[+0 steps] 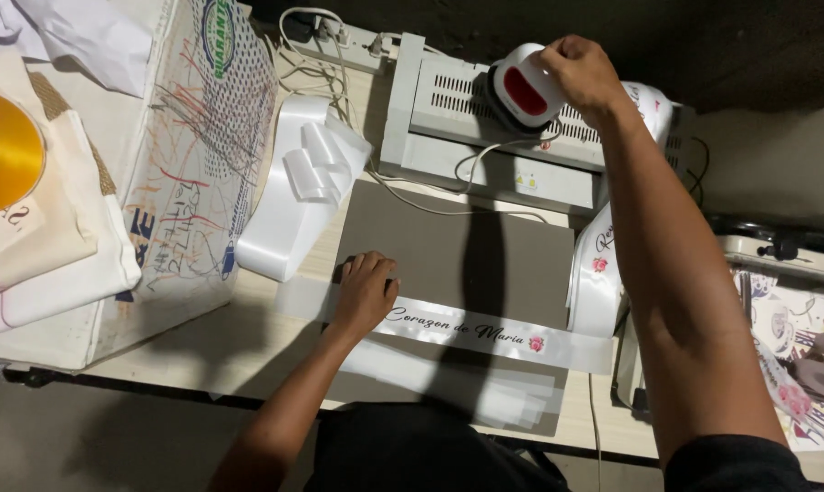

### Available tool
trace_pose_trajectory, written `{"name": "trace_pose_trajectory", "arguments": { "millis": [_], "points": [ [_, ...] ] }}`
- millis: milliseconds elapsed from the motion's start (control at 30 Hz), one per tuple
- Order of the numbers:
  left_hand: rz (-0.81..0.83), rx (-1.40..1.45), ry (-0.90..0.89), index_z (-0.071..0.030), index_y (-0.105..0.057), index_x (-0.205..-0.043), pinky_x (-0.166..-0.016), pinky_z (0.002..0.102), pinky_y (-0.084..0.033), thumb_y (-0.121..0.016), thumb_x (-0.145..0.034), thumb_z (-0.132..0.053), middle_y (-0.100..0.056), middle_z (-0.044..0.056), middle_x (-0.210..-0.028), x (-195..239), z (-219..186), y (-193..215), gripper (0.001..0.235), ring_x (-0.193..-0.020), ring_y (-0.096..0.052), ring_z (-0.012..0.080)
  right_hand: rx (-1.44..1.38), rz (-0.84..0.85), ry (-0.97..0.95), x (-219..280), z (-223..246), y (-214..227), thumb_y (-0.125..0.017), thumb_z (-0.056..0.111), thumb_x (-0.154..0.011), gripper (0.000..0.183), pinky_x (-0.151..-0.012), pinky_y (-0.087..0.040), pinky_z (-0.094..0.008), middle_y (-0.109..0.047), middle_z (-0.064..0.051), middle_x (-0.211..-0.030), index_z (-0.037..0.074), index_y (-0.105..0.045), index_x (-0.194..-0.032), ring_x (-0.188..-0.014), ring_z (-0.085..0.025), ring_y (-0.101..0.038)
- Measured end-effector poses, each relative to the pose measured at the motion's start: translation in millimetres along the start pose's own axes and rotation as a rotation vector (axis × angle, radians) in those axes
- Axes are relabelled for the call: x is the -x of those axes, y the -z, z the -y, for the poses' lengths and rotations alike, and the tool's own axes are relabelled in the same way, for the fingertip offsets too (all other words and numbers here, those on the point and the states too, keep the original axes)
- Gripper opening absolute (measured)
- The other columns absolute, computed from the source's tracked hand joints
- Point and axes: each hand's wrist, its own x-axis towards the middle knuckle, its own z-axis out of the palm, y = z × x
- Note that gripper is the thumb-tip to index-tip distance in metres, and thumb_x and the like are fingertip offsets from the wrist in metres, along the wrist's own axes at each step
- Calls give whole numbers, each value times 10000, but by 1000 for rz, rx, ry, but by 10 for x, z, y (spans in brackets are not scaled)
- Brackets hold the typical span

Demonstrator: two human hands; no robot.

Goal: The person aligns a white sash with printed text on a heat press mat and uses a handheld heat press tool to apply heat along the length of the sash. They then peel off a protective backing layer from the sash and place it aside.

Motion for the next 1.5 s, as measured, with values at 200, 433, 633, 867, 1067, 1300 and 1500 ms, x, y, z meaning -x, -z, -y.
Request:
{"name": "trace_pose_trajectory", "arguments": {
  "millis": [200, 433, 633, 867, 1067, 1300, 1500],
  "points": [
    [-13, -20, 5, -66, -659, -1072, -925, 484, -414, -737, -853, -120, -614, 104, -1076, 49, 63, 22, 239, -1063, -567, 323, -134, -21, 817, 281, 216, -24, -639, 7, -1004, 253, -880, -564, -365, -701, -160, -1136, -80, -603, -1239, -1028, -238, -700],
    [-60, -11, 46, -70, -681, -1032, -910, 472, -427, -692, -892, -77, -635, 89, -1033, 329, 169, 156, 140, -1030, -587, 306, 143, -184, 460, 1684, 382, -640, -679, 88, -1048, 108, -721, -540, -349, -739, -93, -965, 28, -708, -1134, -850, -178, -704],
    [-99, -63, 31, -40, -701, -1053, -914, 465, -431, -645, -911, -41, -628, 108, -1022, 727, 64, 363, 153, -1019, -578, 320, 54, 122, 284, 3158, 13, -1952, -697, 129, -911, 116, -755, -581, -392, -742, -126, -953, 66, -730, -1003, -842, -281, -739],
    [-25, -121, -67, 5, -701, -1068, -958, 469, -433, -582, -931, -32, -651, 136, -1125, 1174, 197, 365, 185, -1110, -590, 325, 277, 60, 500, 3656, 64, -2744, -694, 71, -866, 92, -743, -517, -463, -677, -144, -886, 42, -736, -943, -855, -350, -642],
    [-15, -235, -138, 25, -695, -1140, -1060, 483, -407, -579, -900, -62, -643, 182, -1266, 1355, 368, 196, 280, -1234, -567, 334, 315, -91, 538, 3547, 76, -3100, -700, 110, -850, 92, -720, -519, -465, -684, -145, -861, 39, -747, -887, -839, -344, -649],
    [-16, -258, -122, 34, -685, -1193, -1093, 557, -360, -571, -875, -72, -615, 194, -1331, 1415, 424, 143, 354, -1304, -523, 347, 554, -85, 524, 3572, 155, -3268, -697, 147, -852, 89, -700, -469, -439, -679, -108, -829, 129, -769, -803, -860, -293, -648],
    [52, -266, -109, 10, -712, -1124, -1141, 592, -334, -577, -901, -79, -599, 194, -1374, 1418, 455, 134, 275, -1343, -512, 342, 544, -99, 487, 3546, 254, -3307, -704, 222, -838, 112, -734, -445, -436, -671, -116, -829, 130, -760, -809, -877, -297, -634]
  ]
}}
